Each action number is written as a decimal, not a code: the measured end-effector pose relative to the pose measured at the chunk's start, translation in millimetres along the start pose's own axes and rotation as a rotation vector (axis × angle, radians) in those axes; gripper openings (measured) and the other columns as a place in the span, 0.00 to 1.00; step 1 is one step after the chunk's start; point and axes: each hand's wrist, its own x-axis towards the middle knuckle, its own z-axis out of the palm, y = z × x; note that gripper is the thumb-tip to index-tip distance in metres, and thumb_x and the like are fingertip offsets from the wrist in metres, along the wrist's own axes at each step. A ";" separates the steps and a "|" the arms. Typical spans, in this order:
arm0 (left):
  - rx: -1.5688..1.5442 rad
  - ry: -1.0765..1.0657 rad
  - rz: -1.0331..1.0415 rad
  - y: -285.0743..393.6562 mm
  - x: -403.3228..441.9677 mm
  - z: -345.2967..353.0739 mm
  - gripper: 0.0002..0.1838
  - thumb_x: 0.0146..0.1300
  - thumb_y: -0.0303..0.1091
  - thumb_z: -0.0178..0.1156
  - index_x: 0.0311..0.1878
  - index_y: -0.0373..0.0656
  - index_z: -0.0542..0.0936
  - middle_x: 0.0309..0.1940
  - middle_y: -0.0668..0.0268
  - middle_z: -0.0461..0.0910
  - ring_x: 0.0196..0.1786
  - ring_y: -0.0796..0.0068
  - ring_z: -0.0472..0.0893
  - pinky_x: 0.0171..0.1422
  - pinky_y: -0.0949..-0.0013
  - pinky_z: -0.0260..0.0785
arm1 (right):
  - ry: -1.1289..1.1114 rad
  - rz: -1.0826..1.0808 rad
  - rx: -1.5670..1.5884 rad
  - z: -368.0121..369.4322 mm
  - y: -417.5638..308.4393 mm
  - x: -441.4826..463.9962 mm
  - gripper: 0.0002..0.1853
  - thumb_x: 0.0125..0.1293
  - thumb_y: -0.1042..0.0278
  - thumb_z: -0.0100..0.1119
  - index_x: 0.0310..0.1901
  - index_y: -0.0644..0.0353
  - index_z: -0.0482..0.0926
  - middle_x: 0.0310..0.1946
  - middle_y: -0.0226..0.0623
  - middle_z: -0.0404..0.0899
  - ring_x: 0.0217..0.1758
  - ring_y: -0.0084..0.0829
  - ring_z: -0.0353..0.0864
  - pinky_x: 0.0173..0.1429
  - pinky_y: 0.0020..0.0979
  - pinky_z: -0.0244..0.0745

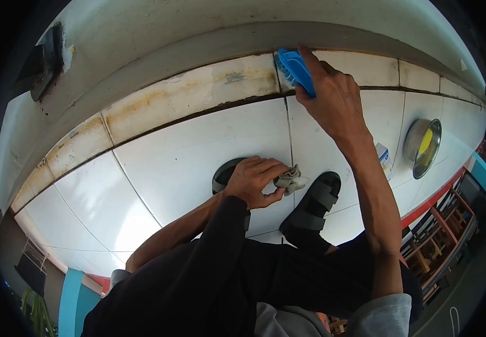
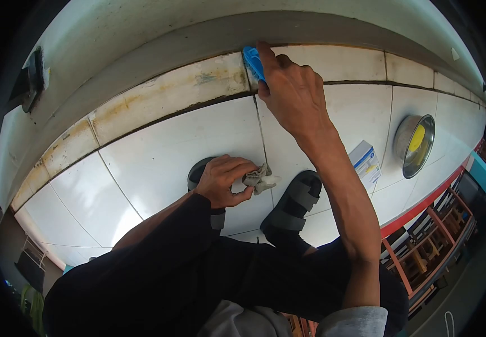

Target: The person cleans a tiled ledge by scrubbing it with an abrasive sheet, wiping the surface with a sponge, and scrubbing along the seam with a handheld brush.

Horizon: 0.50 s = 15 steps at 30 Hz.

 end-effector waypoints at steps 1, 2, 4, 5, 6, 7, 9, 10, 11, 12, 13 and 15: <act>-0.006 0.004 0.000 0.5 -0.6 0.0 0.21 0.45 0.32 0.70 0.46 0.42 0.82 0.41 0.65 0.83 0.39 0.66 0.83 0.45 0.64 0.75 | -0.001 0.001 0.002 -2.0 0.3 -2.8 0.32 0.48 0.76 0.70 0.59 0.66 0.76 0.33 0.55 0.84 0.37 0.52 0.85 0.48 0.44 0.80; -0.006 0.012 0.003 -1.1 0.8 -1.0 0.21 0.45 0.32 0.70 0.46 0.42 0.82 0.41 0.64 0.83 0.39 0.66 0.83 0.45 0.64 0.75 | -0.102 -0.008 0.032 -7.3 1.4 -5.4 0.32 0.49 0.75 0.70 0.60 0.66 0.75 0.33 0.54 0.84 0.36 0.52 0.85 0.46 0.44 0.80; 0.000 0.011 -0.018 0.7 0.8 -2.5 0.21 0.45 0.32 0.70 0.46 0.42 0.82 0.41 0.64 0.83 0.39 0.66 0.83 0.45 0.64 0.75 | -0.303 0.012 -0.041 -20.5 -2.0 -9.2 0.35 0.52 0.73 0.70 0.65 0.58 0.73 0.40 0.54 0.85 0.38 0.48 0.87 0.49 0.40 0.81; -0.002 0.003 -0.026 2.6 1.5 -3.9 0.21 0.44 0.32 0.70 0.46 0.42 0.82 0.42 0.64 0.83 0.39 0.66 0.83 0.45 0.64 0.75 | -0.303 0.010 -0.034 -18.6 -3.2 -9.0 0.35 0.52 0.73 0.70 0.65 0.58 0.73 0.40 0.54 0.85 0.38 0.48 0.87 0.49 0.40 0.81; 0.001 -0.012 -0.030 3.7 2.9 -4.7 0.21 0.45 0.32 0.70 0.46 0.42 0.82 0.41 0.64 0.83 0.38 0.66 0.83 0.45 0.65 0.75 | -0.208 -0.014 -0.017 -17.2 -2.3 -8.0 0.33 0.52 0.74 0.69 0.64 0.60 0.73 0.38 0.53 0.84 0.37 0.49 0.86 0.46 0.41 0.81; -0.002 -0.018 -0.020 2.4 2.8 -3.7 0.21 0.45 0.32 0.70 0.46 0.42 0.82 0.41 0.64 0.83 0.38 0.66 0.83 0.45 0.65 0.75 | -0.113 -0.032 -0.007 -16.3 0.3 -7.7 0.32 0.52 0.75 0.69 0.63 0.62 0.73 0.37 0.52 0.84 0.36 0.50 0.85 0.43 0.43 0.80; -0.022 0.008 -0.007 -1.5 0.9 0.5 0.21 0.45 0.33 0.70 0.46 0.42 0.82 0.41 0.64 0.83 0.38 0.66 0.83 0.44 0.65 0.75 | -0.081 -0.001 -0.037 -12.0 -0.3 -5.2 0.32 0.52 0.75 0.69 0.63 0.61 0.74 0.37 0.52 0.84 0.39 0.50 0.85 0.47 0.43 0.80; -0.021 0.007 -0.002 -0.6 2.7 -0.6 0.21 0.45 0.33 0.70 0.46 0.42 0.82 0.41 0.64 0.83 0.38 0.66 0.83 0.44 0.65 0.75 | -0.131 -0.026 -0.052 -14.2 -2.2 -4.3 0.32 0.52 0.76 0.69 0.62 0.61 0.74 0.36 0.52 0.84 0.40 0.50 0.85 0.46 0.43 0.80; -0.023 0.012 -0.002 -0.6 4.6 -2.1 0.21 0.45 0.33 0.70 0.46 0.42 0.82 0.41 0.64 0.83 0.37 0.66 0.83 0.44 0.65 0.75 | -0.182 -0.061 -0.065 -16.7 -5.6 -0.5 0.32 0.52 0.76 0.69 0.62 0.61 0.74 0.36 0.51 0.84 0.40 0.50 0.85 0.46 0.43 0.80; -0.026 0.014 -0.014 1.3 2.2 -3.9 0.21 0.46 0.33 0.70 0.47 0.42 0.82 0.41 0.64 0.83 0.37 0.66 0.82 0.45 0.65 0.75 | -0.279 -0.071 -0.093 -24.7 -9.8 0.2 0.32 0.51 0.77 0.69 0.62 0.62 0.74 0.35 0.52 0.84 0.40 0.50 0.85 0.46 0.44 0.80; -0.025 0.012 -0.026 4.0 -2.1 -5.2 0.21 0.46 0.33 0.70 0.47 0.42 0.82 0.41 0.64 0.83 0.37 0.66 0.82 0.45 0.65 0.75 | -0.288 -0.074 -0.084 -22.4 -11.7 -1.0 0.32 0.51 0.77 0.69 0.62 0.62 0.74 0.35 0.52 0.84 0.40 0.50 0.85 0.46 0.44 0.80; -0.034 0.004 -0.054 3.8 2.0 -5.6 0.21 0.46 0.33 0.70 0.47 0.42 0.82 0.42 0.64 0.83 0.37 0.66 0.82 0.45 0.65 0.75 | -0.152 -0.096 -0.043 -21.3 -6.7 4.1 0.33 0.50 0.77 0.70 0.61 0.63 0.74 0.35 0.53 0.84 0.40 0.50 0.85 0.48 0.45 0.80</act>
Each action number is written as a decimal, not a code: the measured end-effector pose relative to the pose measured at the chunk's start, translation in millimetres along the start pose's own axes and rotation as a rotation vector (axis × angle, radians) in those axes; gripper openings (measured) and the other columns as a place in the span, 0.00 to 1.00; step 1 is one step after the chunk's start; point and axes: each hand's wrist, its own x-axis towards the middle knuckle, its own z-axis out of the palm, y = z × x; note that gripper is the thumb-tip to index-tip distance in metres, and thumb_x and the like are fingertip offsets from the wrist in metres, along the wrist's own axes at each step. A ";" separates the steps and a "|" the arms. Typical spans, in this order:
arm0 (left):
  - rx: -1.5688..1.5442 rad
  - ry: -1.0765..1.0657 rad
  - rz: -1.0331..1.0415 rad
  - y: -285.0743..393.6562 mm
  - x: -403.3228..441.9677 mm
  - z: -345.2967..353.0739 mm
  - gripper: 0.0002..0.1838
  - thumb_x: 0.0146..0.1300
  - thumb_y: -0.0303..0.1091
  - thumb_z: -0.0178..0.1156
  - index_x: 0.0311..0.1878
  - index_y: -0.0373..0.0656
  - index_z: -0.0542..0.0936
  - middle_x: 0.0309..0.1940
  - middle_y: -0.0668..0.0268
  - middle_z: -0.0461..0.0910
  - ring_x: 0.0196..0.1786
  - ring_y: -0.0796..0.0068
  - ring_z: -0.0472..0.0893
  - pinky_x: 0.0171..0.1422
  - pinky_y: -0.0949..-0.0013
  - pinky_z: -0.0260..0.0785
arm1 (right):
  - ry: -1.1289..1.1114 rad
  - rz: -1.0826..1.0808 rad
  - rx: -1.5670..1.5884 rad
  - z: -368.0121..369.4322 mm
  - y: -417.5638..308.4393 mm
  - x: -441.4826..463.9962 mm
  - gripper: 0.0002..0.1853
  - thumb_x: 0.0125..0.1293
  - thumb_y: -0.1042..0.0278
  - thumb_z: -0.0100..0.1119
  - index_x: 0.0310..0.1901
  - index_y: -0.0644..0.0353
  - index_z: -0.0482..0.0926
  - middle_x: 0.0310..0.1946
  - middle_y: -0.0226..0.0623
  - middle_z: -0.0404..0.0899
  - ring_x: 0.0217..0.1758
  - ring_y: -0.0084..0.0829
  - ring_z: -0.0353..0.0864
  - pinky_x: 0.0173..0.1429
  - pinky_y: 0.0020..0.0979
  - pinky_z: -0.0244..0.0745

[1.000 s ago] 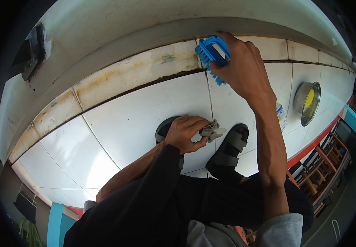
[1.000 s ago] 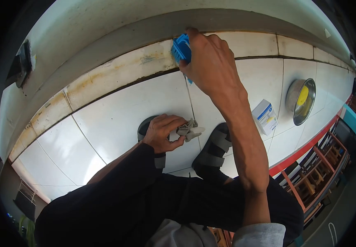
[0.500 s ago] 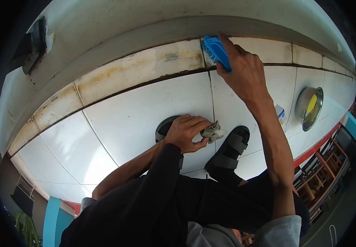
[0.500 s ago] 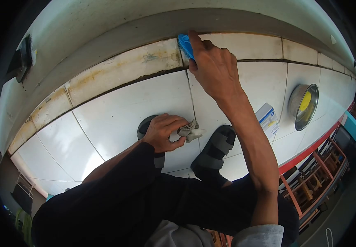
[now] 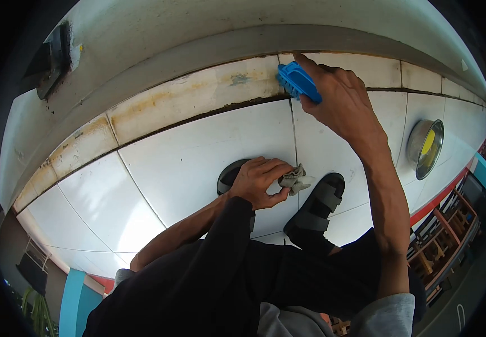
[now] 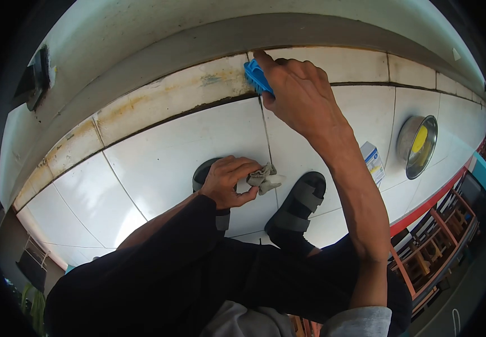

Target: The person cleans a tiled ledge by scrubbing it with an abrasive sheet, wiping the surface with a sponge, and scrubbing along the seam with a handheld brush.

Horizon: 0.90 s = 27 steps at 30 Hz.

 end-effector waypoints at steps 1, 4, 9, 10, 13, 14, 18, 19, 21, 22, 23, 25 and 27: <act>-0.009 -0.002 0.009 -0.5 0.2 2.3 0.21 0.46 0.33 0.70 0.47 0.42 0.82 0.42 0.64 0.83 0.37 0.66 0.82 0.45 0.65 0.75 | -0.067 0.097 0.006 2.5 1.9 5.3 0.35 0.52 0.73 0.69 0.66 0.58 0.72 0.40 0.53 0.84 0.46 0.49 0.84 0.59 0.43 0.76; 0.006 0.035 0.020 -3.8 0.1 1.7 0.21 0.46 0.33 0.70 0.47 0.42 0.82 0.42 0.64 0.83 0.36 0.66 0.81 0.45 0.64 0.75 | -0.196 0.086 -0.094 -1.9 -2.3 0.2 0.35 0.53 0.72 0.69 0.66 0.57 0.72 0.40 0.53 0.85 0.44 0.49 0.85 0.58 0.43 0.77; 0.018 -0.007 -0.004 -4.8 -3.4 3.8 0.21 0.50 0.37 0.69 0.49 0.45 0.82 0.43 0.66 0.83 0.39 0.67 0.83 0.49 0.63 0.75 | 0.098 -0.033 0.004 2.4 0.2 3.8 0.31 0.51 0.76 0.70 0.61 0.63 0.75 0.34 0.51 0.84 0.35 0.48 0.86 0.44 0.43 0.80; 0.019 -0.006 -0.001 -3.6 -1.8 2.9 0.21 0.50 0.37 0.69 0.49 0.45 0.82 0.43 0.66 0.83 0.39 0.67 0.83 0.49 0.63 0.75 | 0.010 -0.005 -0.024 1.9 -2.8 2.6 0.31 0.51 0.76 0.70 0.61 0.63 0.75 0.33 0.50 0.84 0.35 0.47 0.86 0.43 0.42 0.80; -0.005 0.008 0.015 -1.6 -3.1 -0.1 0.21 0.47 0.33 0.70 0.47 0.41 0.82 0.42 0.64 0.83 0.38 0.65 0.82 0.46 0.63 0.75 | -0.050 0.009 -0.061 0.0 -10.5 -4.2 0.30 0.52 0.74 0.70 0.60 0.63 0.75 0.32 0.49 0.84 0.34 0.45 0.86 0.40 0.41 0.80; 0.005 0.011 0.016 -2.2 -3.6 1.3 0.21 0.47 0.33 0.70 0.47 0.41 0.82 0.42 0.64 0.83 0.38 0.65 0.82 0.46 0.63 0.75 | -0.021 0.011 -0.082 -2.7 -11.4 -8.0 0.30 0.53 0.73 0.71 0.59 0.64 0.75 0.31 0.49 0.84 0.34 0.45 0.86 0.38 0.40 0.80; 0.023 0.005 0.003 -5.1 -3.7 3.7 0.20 0.49 0.37 0.70 0.47 0.46 0.83 0.42 0.68 0.83 0.39 0.67 0.82 0.49 0.63 0.75 | 0.057 0.157 -0.127 -3.1 -7.4 -10.4 0.20 0.54 0.71 0.71 0.48 0.65 0.79 0.29 0.45 0.84 0.30 0.43 0.85 0.34 0.38 0.77; 0.025 0.004 -0.003 -4.2 -3.8 2.6 0.20 0.49 0.37 0.70 0.47 0.46 0.83 0.42 0.68 0.83 0.39 0.67 0.82 0.49 0.63 0.75 | 0.092 0.117 -0.104 4.3 -2.4 -10.1 0.16 0.55 0.71 0.70 0.45 0.64 0.79 0.27 0.44 0.84 0.30 0.46 0.85 0.34 0.39 0.77; 0.029 -0.031 -0.017 -2.2 -2.0 1.8 0.20 0.48 0.37 0.70 0.47 0.46 0.82 0.42 0.68 0.82 0.39 0.67 0.82 0.50 0.63 0.75 | 0.045 0.143 -0.003 17.0 5.4 -2.7 0.14 0.57 0.71 0.69 0.44 0.63 0.80 0.26 0.45 0.84 0.30 0.47 0.84 0.35 0.41 0.77; 0.029 -0.037 -0.014 -2.6 -2.3 2.8 0.20 0.48 0.37 0.70 0.47 0.46 0.82 0.42 0.68 0.82 0.39 0.67 0.82 0.50 0.63 0.75 | 0.003 0.170 0.093 21.3 7.9 -1.4 0.13 0.58 0.71 0.68 0.44 0.63 0.80 0.26 0.46 0.83 0.31 0.49 0.84 0.35 0.42 0.77; 0.032 -0.017 0.003 -3.8 -1.5 3.5 0.20 0.49 0.37 0.69 0.47 0.46 0.82 0.42 0.68 0.82 0.38 0.67 0.82 0.50 0.63 0.75 | 0.104 0.140 0.147 24.1 8.6 -0.9 0.10 0.61 0.70 0.66 0.43 0.61 0.81 0.27 0.47 0.83 0.32 0.52 0.82 0.37 0.45 0.76; 0.036 0.001 0.003 -2.7 -3.7 2.2 0.20 0.49 0.37 0.69 0.47 0.46 0.82 0.43 0.68 0.82 0.38 0.67 0.82 0.50 0.64 0.75 | 0.115 0.183 0.088 25.4 4.7 1.4 0.11 0.61 0.69 0.66 0.44 0.60 0.82 0.27 0.47 0.83 0.31 0.50 0.83 0.39 0.43 0.77; 0.032 -0.023 0.004 -0.2 0.0 -0.5 0.22 0.45 0.32 0.71 0.47 0.43 0.82 0.41 0.65 0.83 0.38 0.65 0.83 0.45 0.64 0.74 | 0.130 0.232 0.022 27.3 1.7 1.6 0.12 0.62 0.67 0.67 0.46 0.59 0.84 0.26 0.48 0.83 0.29 0.49 0.83 0.40 0.41 0.77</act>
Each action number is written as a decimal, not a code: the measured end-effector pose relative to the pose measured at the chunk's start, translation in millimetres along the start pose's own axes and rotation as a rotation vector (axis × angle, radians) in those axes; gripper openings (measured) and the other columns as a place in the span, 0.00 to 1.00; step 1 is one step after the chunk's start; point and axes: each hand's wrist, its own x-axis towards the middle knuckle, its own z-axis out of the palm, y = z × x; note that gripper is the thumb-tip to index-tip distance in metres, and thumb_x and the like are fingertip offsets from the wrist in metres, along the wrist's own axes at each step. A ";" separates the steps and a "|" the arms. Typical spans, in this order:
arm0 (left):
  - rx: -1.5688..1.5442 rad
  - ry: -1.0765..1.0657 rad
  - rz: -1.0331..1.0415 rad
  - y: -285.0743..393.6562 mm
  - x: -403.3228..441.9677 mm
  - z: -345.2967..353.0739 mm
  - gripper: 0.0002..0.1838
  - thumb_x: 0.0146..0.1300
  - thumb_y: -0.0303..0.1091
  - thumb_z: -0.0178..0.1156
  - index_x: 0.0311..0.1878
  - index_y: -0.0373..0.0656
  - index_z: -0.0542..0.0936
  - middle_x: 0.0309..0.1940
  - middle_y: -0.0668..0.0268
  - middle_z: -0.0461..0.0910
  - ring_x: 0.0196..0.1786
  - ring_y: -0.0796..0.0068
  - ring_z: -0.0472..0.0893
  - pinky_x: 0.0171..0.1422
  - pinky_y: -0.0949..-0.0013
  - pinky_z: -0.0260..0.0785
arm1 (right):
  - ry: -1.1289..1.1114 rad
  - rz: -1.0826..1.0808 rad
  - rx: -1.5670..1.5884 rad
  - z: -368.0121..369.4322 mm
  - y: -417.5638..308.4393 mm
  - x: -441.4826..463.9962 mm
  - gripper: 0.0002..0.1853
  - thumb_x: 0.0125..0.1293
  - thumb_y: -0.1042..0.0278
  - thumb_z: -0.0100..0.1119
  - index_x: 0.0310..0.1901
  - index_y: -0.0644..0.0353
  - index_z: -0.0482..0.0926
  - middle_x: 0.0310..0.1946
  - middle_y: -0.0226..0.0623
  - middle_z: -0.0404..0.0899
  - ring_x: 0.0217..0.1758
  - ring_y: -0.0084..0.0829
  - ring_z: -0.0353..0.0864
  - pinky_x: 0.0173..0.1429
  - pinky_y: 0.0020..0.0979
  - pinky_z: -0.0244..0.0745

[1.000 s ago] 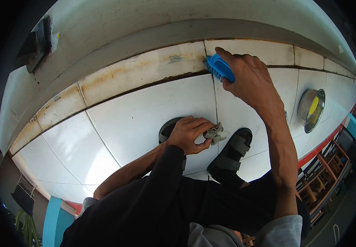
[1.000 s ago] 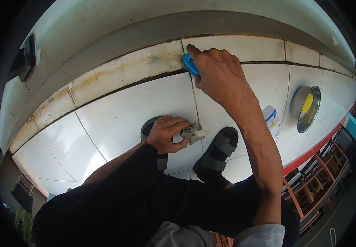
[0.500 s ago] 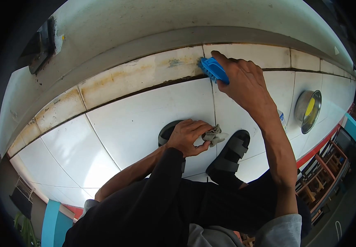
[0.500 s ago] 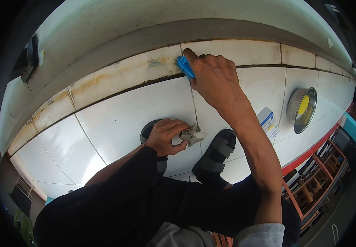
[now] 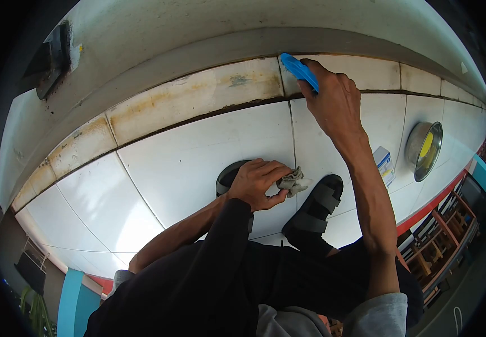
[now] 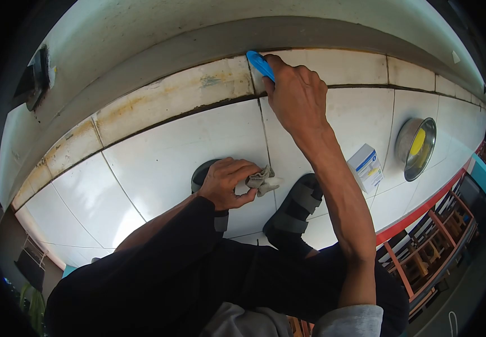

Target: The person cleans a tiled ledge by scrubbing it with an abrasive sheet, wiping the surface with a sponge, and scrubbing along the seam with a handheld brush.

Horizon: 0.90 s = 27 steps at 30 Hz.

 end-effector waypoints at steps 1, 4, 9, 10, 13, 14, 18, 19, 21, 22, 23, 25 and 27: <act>-0.004 -0.005 0.007 -0.2 0.1 1.5 0.22 0.45 0.32 0.71 0.47 0.43 0.82 0.41 0.65 0.83 0.38 0.65 0.83 0.45 0.64 0.74 | -0.071 -0.020 0.042 1.2 1.4 -0.8 0.12 0.62 0.68 0.66 0.46 0.59 0.84 0.26 0.48 0.83 0.29 0.49 0.83 0.40 0.42 0.77; 0.000 0.035 0.016 -1.2 -1.4 1.1 0.22 0.45 0.32 0.71 0.47 0.43 0.82 0.41 0.65 0.83 0.38 0.65 0.83 0.45 0.64 0.74 | -0.203 -0.034 0.058 -12.4 1.2 1.3 0.10 0.62 0.69 0.65 0.44 0.60 0.83 0.27 0.48 0.83 0.34 0.49 0.83 0.42 0.44 0.78; -0.013 0.030 0.022 -3.8 -1.9 4.7 0.21 0.46 0.33 0.70 0.47 0.42 0.82 0.41 0.64 0.83 0.39 0.65 0.83 0.46 0.63 0.75 | -0.282 0.034 0.019 -24.6 8.9 12.7 0.08 0.61 0.70 0.65 0.42 0.59 0.84 0.29 0.43 0.84 0.40 0.45 0.83 0.46 0.44 0.78; -0.007 0.034 0.021 -3.7 0.5 2.8 0.21 0.46 0.33 0.70 0.47 0.42 0.82 0.41 0.64 0.83 0.39 0.65 0.83 0.46 0.63 0.75 | -0.313 0.012 0.029 -23.9 9.8 14.6 0.09 0.61 0.70 0.65 0.43 0.58 0.85 0.29 0.42 0.84 0.40 0.44 0.83 0.47 0.43 0.78; 0.011 -0.024 0.003 0.3 -2.3 -0.5 0.22 0.46 0.33 0.70 0.48 0.42 0.82 0.41 0.64 0.83 0.39 0.65 0.83 0.46 0.64 0.75 | -0.321 -0.114 -0.071 -23.0 10.4 8.8 0.10 0.60 0.68 0.67 0.44 0.56 0.86 0.30 0.41 0.85 0.40 0.42 0.83 0.47 0.42 0.79; 0.007 -0.008 0.005 0.1 -2.0 0.5 0.22 0.46 0.33 0.70 0.48 0.42 0.82 0.41 0.64 0.83 0.39 0.65 0.82 0.45 0.64 0.75 | -0.318 -0.104 -0.078 -19.9 12.6 10.0 0.10 0.60 0.68 0.67 0.44 0.56 0.86 0.30 0.41 0.85 0.40 0.42 0.83 0.47 0.42 0.79; -0.013 0.027 0.036 -3.8 -1.5 3.3 0.22 0.46 0.33 0.71 0.48 0.42 0.81 0.42 0.64 0.83 0.36 0.65 0.81 0.44 0.64 0.74 | -0.224 -0.075 0.002 -16.6 15.4 12.1 0.11 0.60 0.66 0.69 0.44 0.54 0.87 0.31 0.42 0.85 0.36 0.41 0.83 0.48 0.42 0.78; -0.012 0.029 0.030 -2.3 -1.6 1.9 0.22 0.46 0.33 0.71 0.48 0.42 0.81 0.42 0.64 0.83 0.36 0.65 0.81 0.44 0.64 0.74 | -0.345 -0.123 -0.011 -19.2 14.1 9.2 0.10 0.60 0.66 0.69 0.43 0.55 0.88 0.30 0.41 0.85 0.35 0.41 0.83 0.47 0.42 0.77; -0.020 0.001 0.011 1.3 1.4 -0.7 0.22 0.45 0.32 0.71 0.47 0.42 0.81 0.42 0.64 0.83 0.35 0.64 0.80 0.44 0.64 0.74 | -0.289 -0.192 -0.055 -19.8 14.9 9.3 0.10 0.60 0.65 0.69 0.43 0.56 0.87 0.30 0.43 0.84 0.34 0.42 0.83 0.46 0.41 0.77; -0.027 -0.008 0.032 1.0 2.7 -0.9 0.22 0.45 0.32 0.71 0.47 0.42 0.81 0.42 0.64 0.83 0.35 0.64 0.80 0.44 0.64 0.74 | -0.249 -0.130 -0.041 -18.2 17.2 15.3 0.10 0.60 0.64 0.69 0.42 0.56 0.87 0.30 0.42 0.84 0.36 0.42 0.83 0.46 0.41 0.77; -0.023 0.003 0.021 1.5 1.2 -0.8 0.22 0.45 0.32 0.71 0.47 0.42 0.81 0.42 0.64 0.83 0.35 0.64 0.80 0.44 0.64 0.74 | -0.209 -0.061 -0.036 -20.8 20.3 18.6 0.10 0.60 0.64 0.69 0.42 0.57 0.87 0.30 0.42 0.84 0.38 0.41 0.83 0.47 0.41 0.77; -0.022 0.018 0.016 2.2 2.1 -0.4 0.22 0.43 0.30 0.71 0.46 0.41 0.81 0.41 0.64 0.83 0.35 0.64 0.81 0.42 0.63 0.74 | -0.329 -0.077 0.082 -19.5 40.3 8.2 0.15 0.58 0.62 0.72 0.43 0.60 0.87 0.30 0.45 0.85 0.35 0.43 0.83 0.47 0.39 0.78; -0.020 -0.016 0.000 3.3 3.0 -1.9 0.22 0.42 0.29 0.70 0.46 0.41 0.81 0.41 0.63 0.83 0.34 0.63 0.80 0.41 0.64 0.73 | -0.469 -0.080 -0.003 -44.4 48.5 7.7 0.18 0.55 0.60 0.73 0.44 0.62 0.87 0.34 0.46 0.86 0.32 0.43 0.84 0.46 0.38 0.79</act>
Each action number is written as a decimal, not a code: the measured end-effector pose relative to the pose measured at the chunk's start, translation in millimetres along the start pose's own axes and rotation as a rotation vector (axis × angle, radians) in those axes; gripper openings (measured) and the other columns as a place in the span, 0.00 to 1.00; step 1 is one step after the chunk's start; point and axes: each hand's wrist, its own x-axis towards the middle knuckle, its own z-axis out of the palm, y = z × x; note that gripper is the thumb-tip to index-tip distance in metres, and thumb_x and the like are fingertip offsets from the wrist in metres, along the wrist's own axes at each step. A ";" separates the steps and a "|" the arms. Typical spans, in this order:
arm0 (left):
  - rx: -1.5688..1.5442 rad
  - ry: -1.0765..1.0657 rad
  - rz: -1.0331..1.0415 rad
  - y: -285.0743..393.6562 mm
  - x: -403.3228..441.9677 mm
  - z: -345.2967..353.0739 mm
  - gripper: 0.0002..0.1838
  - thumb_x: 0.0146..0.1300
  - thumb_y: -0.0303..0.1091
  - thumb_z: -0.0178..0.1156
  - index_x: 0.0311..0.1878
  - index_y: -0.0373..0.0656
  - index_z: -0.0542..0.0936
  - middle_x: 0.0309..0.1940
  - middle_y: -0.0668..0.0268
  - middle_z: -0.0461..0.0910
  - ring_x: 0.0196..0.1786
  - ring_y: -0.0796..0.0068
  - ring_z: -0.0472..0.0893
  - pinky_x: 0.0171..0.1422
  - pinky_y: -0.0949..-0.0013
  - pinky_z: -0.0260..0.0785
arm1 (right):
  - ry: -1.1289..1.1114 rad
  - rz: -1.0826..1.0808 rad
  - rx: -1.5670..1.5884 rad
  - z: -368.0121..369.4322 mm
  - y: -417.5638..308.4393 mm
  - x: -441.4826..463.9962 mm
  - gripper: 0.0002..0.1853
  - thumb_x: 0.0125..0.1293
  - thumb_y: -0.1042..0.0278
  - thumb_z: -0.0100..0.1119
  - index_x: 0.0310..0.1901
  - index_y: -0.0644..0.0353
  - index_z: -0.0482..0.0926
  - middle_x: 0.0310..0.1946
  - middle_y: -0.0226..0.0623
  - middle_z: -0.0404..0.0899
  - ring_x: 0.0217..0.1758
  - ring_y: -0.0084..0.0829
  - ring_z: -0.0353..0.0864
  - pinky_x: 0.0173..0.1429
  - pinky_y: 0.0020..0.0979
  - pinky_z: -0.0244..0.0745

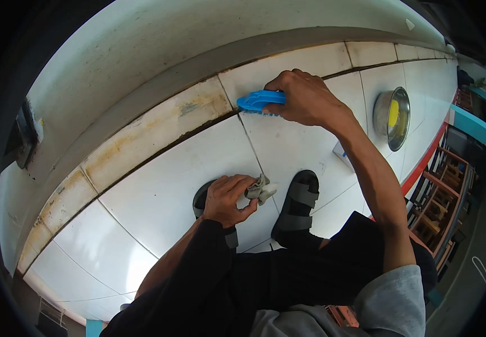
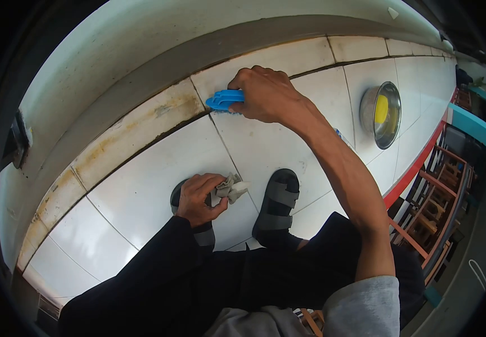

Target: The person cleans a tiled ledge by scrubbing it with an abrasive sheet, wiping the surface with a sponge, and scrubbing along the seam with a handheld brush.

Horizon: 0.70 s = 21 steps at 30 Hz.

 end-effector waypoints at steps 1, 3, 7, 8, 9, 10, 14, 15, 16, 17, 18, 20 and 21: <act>-0.018 -0.008 0.028 -0.6 1.3 0.2 0.22 0.42 0.29 0.70 0.46 0.41 0.81 0.41 0.63 0.83 0.34 0.63 0.80 0.41 0.64 0.73 | 0.069 0.114 -0.028 -10.1 17.0 -7.6 0.19 0.55 0.60 0.74 0.45 0.62 0.87 0.36 0.46 0.86 0.33 0.42 0.84 0.45 0.38 0.79; 0.031 0.009 0.036 -1.1 0.5 0.7 0.21 0.46 0.32 0.70 0.46 0.42 0.81 0.41 0.65 0.82 0.36 0.66 0.81 0.43 0.64 0.73 | 0.159 0.384 -0.069 -36.7 70.0 -25.4 0.20 0.54 0.59 0.74 0.46 0.61 0.86 0.38 0.45 0.86 0.37 0.41 0.86 0.47 0.38 0.80; 0.034 -0.004 0.024 1.9 4.0 -0.6 0.20 0.45 0.32 0.70 0.44 0.42 0.81 0.40 0.66 0.82 0.36 0.66 0.81 0.42 0.65 0.72 | 0.339 0.626 -0.170 -51.2 218.7 -51.8 0.24 0.52 0.54 0.74 0.49 0.59 0.86 0.37 0.44 0.87 0.39 0.39 0.87 0.46 0.38 0.81; 0.032 -0.005 0.032 2.4 4.4 0.4 0.20 0.45 0.32 0.70 0.44 0.42 0.81 0.40 0.66 0.82 0.36 0.66 0.81 0.42 0.65 0.72 | 0.378 0.628 -0.129 -52.0 234.9 -52.4 0.25 0.52 0.52 0.73 0.49 0.59 0.86 0.37 0.44 0.87 0.39 0.39 0.87 0.46 0.38 0.81; 0.026 0.002 0.026 2.6 4.7 1.1 0.21 0.43 0.30 0.70 0.44 0.41 0.81 0.40 0.64 0.83 0.35 0.64 0.81 0.41 0.64 0.72 | 0.417 0.631 -0.084 -50.5 251.2 -50.3 0.27 0.52 0.50 0.73 0.49 0.59 0.86 0.37 0.44 0.87 0.39 0.39 0.87 0.46 0.39 0.81; 0.021 0.008 0.018 2.0 5.1 1.6 0.21 0.40 0.28 0.70 0.44 0.41 0.82 0.39 0.62 0.83 0.34 0.61 0.80 0.41 0.63 0.73 | 0.422 0.638 -0.080 -48.8 259.1 -42.3 0.27 0.52 0.50 0.73 0.49 0.59 0.86 0.37 0.44 0.87 0.39 0.39 0.87 0.46 0.39 0.81; 0.037 -0.013 0.010 3.3 6.3 2.2 0.22 0.40 0.28 0.70 0.44 0.41 0.82 0.39 0.63 0.83 0.34 0.61 0.80 0.41 0.63 0.73 | 0.431 0.689 -0.098 -31.2 276.0 -10.0 0.28 0.54 0.48 0.71 0.51 0.61 0.84 0.38 0.46 0.87 0.40 0.39 0.87 0.48 0.39 0.80; 0.036 -0.004 0.015 3.0 6.7 2.3 0.22 0.40 0.28 0.70 0.44 0.41 0.81 0.39 0.62 0.83 0.35 0.61 0.80 0.41 0.63 0.73 | 0.414 0.654 -0.021 -27.2 278.0 -8.5 0.29 0.54 0.49 0.71 0.51 0.62 0.84 0.38 0.46 0.87 0.40 0.39 0.87 0.49 0.38 0.80; 0.033 0.008 0.019 3.3 7.0 2.6 0.22 0.39 0.27 0.70 0.44 0.41 0.81 0.39 0.62 0.83 0.35 0.61 0.80 0.41 0.63 0.73 | 0.396 0.615 0.053 -25.5 279.8 -8.1 0.29 0.53 0.50 0.72 0.52 0.62 0.84 0.38 0.47 0.87 0.40 0.39 0.87 0.50 0.37 0.80; 0.031 0.012 0.019 3.5 8.4 2.7 0.22 0.39 0.27 0.70 0.44 0.41 0.81 0.39 0.62 0.83 0.35 0.61 0.80 0.41 0.63 0.73 | 0.294 0.569 -0.014 -31.7 283.2 -12.1 0.30 0.52 0.51 0.73 0.52 0.63 0.84 0.40 0.47 0.86 0.41 0.39 0.87 0.52 0.35 0.79; 0.033 0.008 0.016 3.8 9.5 2.3 0.22 0.39 0.27 0.70 0.44 0.41 0.81 0.39 0.62 0.83 0.35 0.61 0.80 0.41 0.63 0.73 | 0.151 0.595 -0.082 -48.7 262.8 -17.8 0.28 0.50 0.53 0.74 0.51 0.63 0.84 0.40 0.47 0.87 0.42 0.39 0.87 0.52 0.35 0.80; 0.029 -0.009 0.015 5.4 6.9 1.1 0.22 0.39 0.27 0.70 0.43 0.41 0.81 0.39 0.62 0.83 0.35 0.60 0.80 0.41 0.63 0.73 | 0.148 0.590 -0.059 -56.9 268.5 -17.6 0.25 0.50 0.55 0.74 0.47 0.63 0.86 0.38 0.47 0.87 0.41 0.38 0.87 0.50 0.34 0.80; 0.044 -0.019 0.013 5.0 7.2 1.0 0.21 0.41 0.29 0.70 0.44 0.42 0.82 0.39 0.64 0.83 0.36 0.63 0.81 0.41 0.64 0.73 | 0.153 0.592 -0.064 -55.2 269.7 -14.4 0.25 0.50 0.55 0.74 0.47 0.63 0.86 0.38 0.47 0.87 0.41 0.38 0.87 0.50 0.34 0.80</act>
